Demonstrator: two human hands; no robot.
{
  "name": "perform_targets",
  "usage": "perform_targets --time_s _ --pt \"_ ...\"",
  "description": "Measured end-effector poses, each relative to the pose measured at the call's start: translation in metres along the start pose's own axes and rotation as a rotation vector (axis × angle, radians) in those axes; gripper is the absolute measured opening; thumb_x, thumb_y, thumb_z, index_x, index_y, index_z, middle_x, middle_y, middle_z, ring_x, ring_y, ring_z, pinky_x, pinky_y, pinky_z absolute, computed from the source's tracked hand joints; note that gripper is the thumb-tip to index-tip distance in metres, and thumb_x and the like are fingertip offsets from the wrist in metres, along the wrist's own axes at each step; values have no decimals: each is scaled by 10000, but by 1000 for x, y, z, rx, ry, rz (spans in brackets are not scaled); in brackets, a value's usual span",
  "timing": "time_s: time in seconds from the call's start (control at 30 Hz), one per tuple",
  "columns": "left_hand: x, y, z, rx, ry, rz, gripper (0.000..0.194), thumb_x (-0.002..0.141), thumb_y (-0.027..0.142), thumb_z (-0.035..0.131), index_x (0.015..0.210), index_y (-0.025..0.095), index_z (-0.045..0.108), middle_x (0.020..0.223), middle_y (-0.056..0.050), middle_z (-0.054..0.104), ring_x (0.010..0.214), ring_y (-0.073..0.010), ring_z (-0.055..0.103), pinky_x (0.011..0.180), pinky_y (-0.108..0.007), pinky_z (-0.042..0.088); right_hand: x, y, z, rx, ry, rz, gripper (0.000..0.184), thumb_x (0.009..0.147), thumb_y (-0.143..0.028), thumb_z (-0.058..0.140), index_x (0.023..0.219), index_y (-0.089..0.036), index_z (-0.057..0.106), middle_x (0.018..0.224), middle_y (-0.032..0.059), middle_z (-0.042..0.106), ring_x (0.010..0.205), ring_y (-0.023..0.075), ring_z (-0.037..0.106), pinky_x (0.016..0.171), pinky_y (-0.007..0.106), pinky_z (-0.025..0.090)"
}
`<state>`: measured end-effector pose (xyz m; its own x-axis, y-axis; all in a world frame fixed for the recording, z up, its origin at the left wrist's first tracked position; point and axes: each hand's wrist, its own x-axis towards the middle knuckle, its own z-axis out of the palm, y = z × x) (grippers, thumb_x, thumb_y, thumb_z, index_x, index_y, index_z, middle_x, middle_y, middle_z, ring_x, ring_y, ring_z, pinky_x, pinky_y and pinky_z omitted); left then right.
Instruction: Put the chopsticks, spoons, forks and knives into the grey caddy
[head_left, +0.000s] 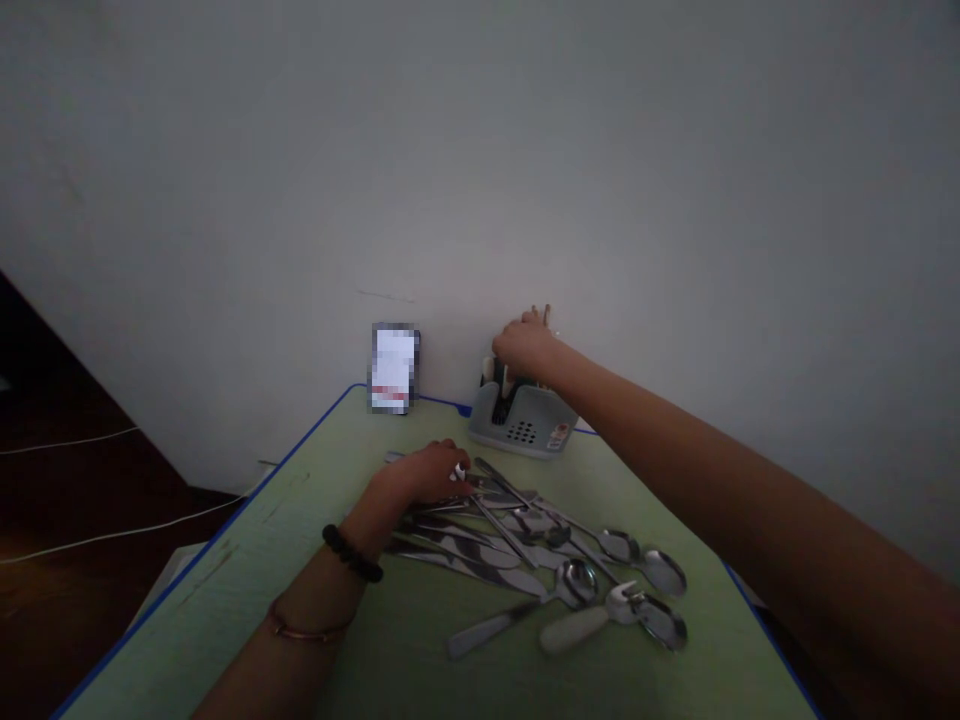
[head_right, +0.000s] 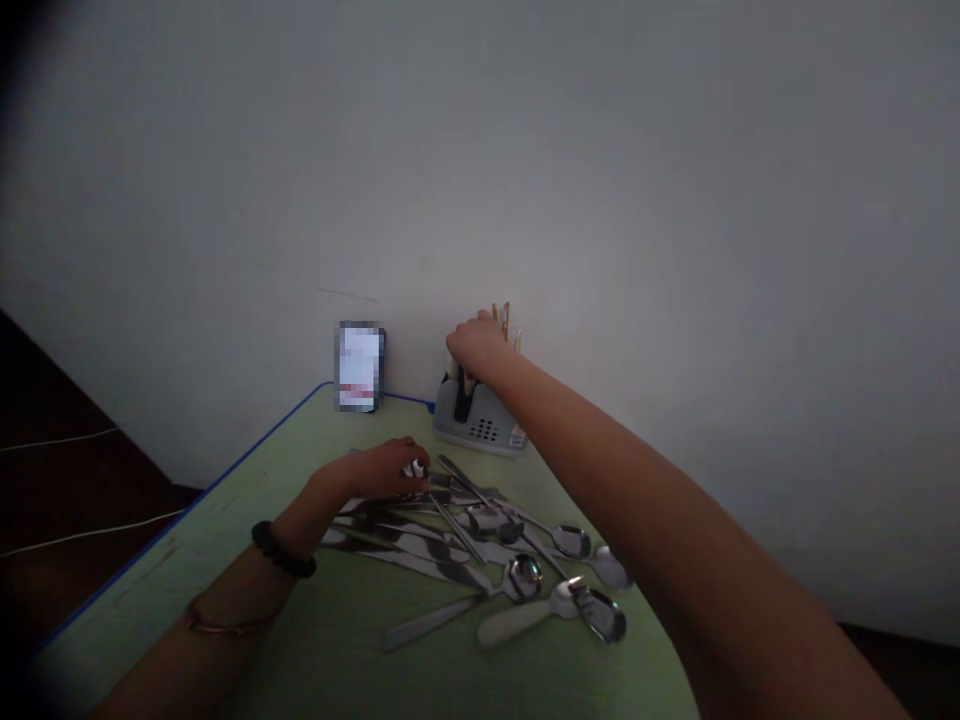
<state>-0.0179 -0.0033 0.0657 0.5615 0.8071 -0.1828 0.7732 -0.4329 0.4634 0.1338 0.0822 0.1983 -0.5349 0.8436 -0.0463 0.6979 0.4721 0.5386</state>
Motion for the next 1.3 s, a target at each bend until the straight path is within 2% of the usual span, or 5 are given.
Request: perform_targets --time_s 0.37,0.7,1.0,1.17,1.3 --pt "3 -3 0 26 -28 5 392 765 333 587 1127 183 600 1173 -122 591 1062 -256 565 920 -345 444 16 -3 24 39 0 6 278 712 -331 726 922 -149 716 946 178 697 962 323 632 833 419 402" --pt "7 -7 5 67 -30 16 390 779 350 573 1134 192 593 1177 -105 591 1092 -247 547 944 -333 429 12 -5 19 -28 42 -20 204 830 -244 588 966 -135 693 974 151 693 952 257 637 794 341 397" --pt "5 -2 3 66 -33 14 389 789 338 567 1144 182 590 1188 -115 588 1105 -250 538 957 -333 423 7 -3 20 -73 164 -44 282 914 -113 385 1014 -84 647 1029 159 665 999 241 579 798 339 315" --pt "7 -3 4 61 -37 17 389 764 326 591 1127 187 601 1173 -109 589 1091 -258 547 944 -342 432 -10 -6 20 -62 327 -56 261 915 -118 387 979 -96 639 970 140 656 961 249 547 773 349 308" --pt "7 -3 4 55 -22 15 362 745 300 616 1095 206 611 1147 -86 597 1054 -238 567 930 -320 440 -48 -19 14 36 429 3 231 915 -158 405 986 -124 622 1016 133 621 976 255 504 784 359 315"
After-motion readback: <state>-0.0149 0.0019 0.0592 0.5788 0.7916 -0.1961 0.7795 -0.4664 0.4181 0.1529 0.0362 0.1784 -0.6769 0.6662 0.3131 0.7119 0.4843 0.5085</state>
